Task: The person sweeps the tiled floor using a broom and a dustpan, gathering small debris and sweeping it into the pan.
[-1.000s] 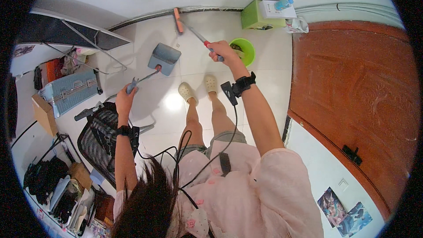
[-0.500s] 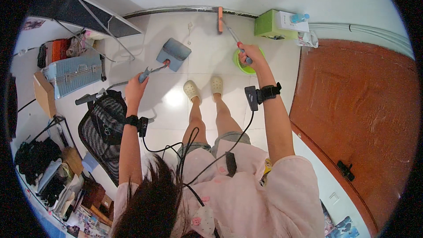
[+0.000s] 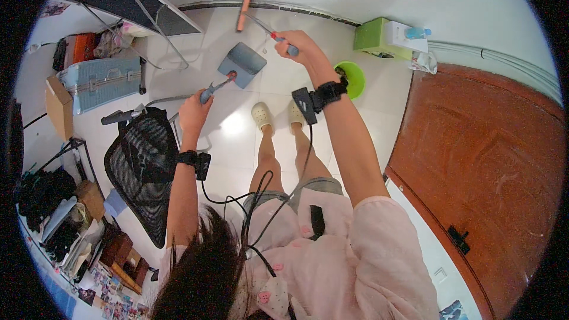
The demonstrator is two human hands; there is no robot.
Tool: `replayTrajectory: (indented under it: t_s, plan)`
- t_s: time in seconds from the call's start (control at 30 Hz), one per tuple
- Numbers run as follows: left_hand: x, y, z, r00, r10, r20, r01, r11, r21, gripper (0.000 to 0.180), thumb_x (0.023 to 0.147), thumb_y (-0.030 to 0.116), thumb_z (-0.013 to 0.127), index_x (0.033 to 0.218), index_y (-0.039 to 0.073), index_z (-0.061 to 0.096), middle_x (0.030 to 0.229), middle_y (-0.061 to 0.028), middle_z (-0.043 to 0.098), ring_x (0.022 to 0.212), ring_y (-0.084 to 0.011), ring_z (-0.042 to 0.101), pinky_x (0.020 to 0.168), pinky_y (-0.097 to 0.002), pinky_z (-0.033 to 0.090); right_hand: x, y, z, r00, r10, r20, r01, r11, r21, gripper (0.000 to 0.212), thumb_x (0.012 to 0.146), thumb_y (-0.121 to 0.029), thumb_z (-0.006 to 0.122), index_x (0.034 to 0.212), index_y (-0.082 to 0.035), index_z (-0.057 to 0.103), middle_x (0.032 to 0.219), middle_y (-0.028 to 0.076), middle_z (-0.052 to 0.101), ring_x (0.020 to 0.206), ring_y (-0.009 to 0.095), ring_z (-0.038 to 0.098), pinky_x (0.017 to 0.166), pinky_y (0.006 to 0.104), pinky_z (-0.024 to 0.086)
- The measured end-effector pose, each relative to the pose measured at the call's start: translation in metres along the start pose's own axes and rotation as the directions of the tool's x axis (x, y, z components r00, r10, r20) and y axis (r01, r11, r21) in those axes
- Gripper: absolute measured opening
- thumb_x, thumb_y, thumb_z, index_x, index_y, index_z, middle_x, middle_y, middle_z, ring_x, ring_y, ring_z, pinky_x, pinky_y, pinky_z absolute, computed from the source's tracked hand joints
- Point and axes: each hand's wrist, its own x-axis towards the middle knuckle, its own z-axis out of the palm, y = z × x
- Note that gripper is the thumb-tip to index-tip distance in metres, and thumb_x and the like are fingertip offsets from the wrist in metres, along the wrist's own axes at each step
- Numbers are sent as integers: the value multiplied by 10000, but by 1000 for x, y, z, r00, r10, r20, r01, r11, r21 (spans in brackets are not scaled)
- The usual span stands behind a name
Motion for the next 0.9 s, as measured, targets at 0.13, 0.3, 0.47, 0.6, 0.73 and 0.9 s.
replayTrajectory:
  t_s: [0.13,0.3,0.47,0.6,0.73,0.9]
  plan:
    - [0,-7,12,993,56,-108,-50,997,56,358,758,392,565,1037,170,588,774,-137,619,715,-324,600,627,-409,479,13,-7,20,992,109,58,-119,971,208,134,838,-54,468,810,51,390,609,47,393,444,70,379,372,178,305]
    - [2,-8,9,997,32,-66,-31,999,27,366,756,398,569,1041,169,589,784,-141,622,719,-318,604,630,-406,482,-14,-5,-23,974,-25,223,-110,814,570,118,845,-31,436,811,58,366,660,65,396,446,74,368,415,184,340]
    - [4,-8,3,1000,23,1,-23,1000,-9,389,766,417,547,1057,160,579,850,-163,613,785,-341,584,666,-433,471,-85,-8,-85,983,-176,-58,185,904,386,151,857,-55,421,934,70,387,624,24,386,444,73,368,385,171,332]
    - [3,-5,3,999,31,-37,-31,1000,2,383,768,415,546,1050,158,583,814,-166,613,770,-345,586,660,-432,473,-112,-13,-124,988,24,-150,41,908,417,151,866,-71,424,973,34,404,614,13,390,445,63,379,352,150,327]
    - [5,-3,5,1000,16,-19,-16,1000,-8,378,765,411,553,1044,158,587,810,-156,617,769,-340,590,656,-431,474,-118,-22,-116,975,-17,-222,62,979,194,167,875,-89,424,989,31,405,617,21,397,446,56,378,348,149,324]
    - [8,-2,10,999,17,-28,-16,1000,19,344,770,387,549,1023,159,590,803,-146,621,751,-326,598,657,-413,478,-82,-17,-72,993,9,-117,3,994,105,116,866,-84,443,863,14,381,617,32,405,444,59,381,349,152,326]
